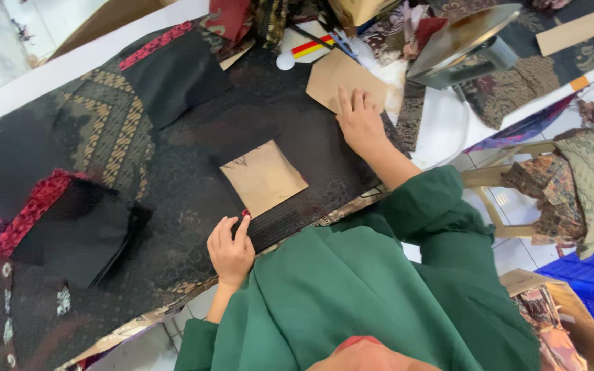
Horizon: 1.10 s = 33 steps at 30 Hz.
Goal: The person irons small black fabric pieces on a table using a steam iron. They repeatedly place a brown paper template over the fabric, press it with the iron, then remove the template and set the fabric aside. The process is repeated for several pieces.
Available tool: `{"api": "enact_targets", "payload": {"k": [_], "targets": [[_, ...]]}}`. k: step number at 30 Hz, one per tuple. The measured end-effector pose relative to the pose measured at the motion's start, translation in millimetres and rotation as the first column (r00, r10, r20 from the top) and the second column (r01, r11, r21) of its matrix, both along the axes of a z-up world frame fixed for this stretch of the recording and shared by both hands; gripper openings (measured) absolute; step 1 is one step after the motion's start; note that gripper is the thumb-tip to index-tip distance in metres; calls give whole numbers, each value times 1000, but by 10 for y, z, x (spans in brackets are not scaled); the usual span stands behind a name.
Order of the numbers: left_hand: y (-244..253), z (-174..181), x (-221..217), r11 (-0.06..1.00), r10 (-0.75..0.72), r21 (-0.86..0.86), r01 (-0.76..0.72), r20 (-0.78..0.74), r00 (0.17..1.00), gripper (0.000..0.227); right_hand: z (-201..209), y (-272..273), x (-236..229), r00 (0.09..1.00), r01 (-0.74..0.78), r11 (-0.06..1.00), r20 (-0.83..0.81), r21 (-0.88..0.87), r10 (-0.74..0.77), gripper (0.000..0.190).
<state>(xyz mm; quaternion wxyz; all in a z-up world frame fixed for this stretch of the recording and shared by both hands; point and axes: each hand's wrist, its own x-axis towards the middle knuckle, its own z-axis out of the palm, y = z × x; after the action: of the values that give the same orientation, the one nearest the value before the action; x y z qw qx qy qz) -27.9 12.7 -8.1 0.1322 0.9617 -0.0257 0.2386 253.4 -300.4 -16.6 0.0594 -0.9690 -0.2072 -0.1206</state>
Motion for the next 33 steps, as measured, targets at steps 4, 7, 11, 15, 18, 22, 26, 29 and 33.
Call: {"api": "enact_targets", "payload": {"k": [4, 7, 11, 15, 18, 22, 26, 29, 33], "targets": [[39, -23, 13, 1000, -12, -17, 12, 16, 1000, 44, 178, -26, 61, 999, -26, 953, 29, -301, 36, 66], [60, -88, -15, 1000, -13, -25, 14, 36, 999, 43, 629, 197, 226, 999, 12, 1000, -29, 2, -12, 35], [63, -165, -50, 1000, -13, -26, 14, 26, 1000, 40, 967, 930, -308, 754, -656, 676, 276, 336, 596, 37], [81, -179, -42, 999, -34, 4, 34, 105, 994, 43, 730, 1879, -1116, 355, -930, 360, 74, -68, 932, 63], [68, -181, -58, 997, -18, 77, 10, 107, 994, 42, 386, 2240, -1083, 398, -900, 390, -1, -193, 917, 59], [104, -141, -47, 997, -47, 71, 43, 64, 997, 43, 16, 2220, -442, 522, -845, 523, 41, -115, 852, 53], [79, -110, -20, 998, -59, 41, 56, 69, 996, 46, -304, 2120, -193, 505, -849, 456, 157, 266, 849, 37], [60, -103, 6, 996, -36, 85, 28, 97, 995, 46, -438, 2105, -481, 500, -716, 495, -134, 492, 856, 31], [35, -99, -34, 991, -24, 137, 9, 110, 994, 39, -263, 2070, -722, 540, -841, 540, -122, -33, 833, 45]]}}
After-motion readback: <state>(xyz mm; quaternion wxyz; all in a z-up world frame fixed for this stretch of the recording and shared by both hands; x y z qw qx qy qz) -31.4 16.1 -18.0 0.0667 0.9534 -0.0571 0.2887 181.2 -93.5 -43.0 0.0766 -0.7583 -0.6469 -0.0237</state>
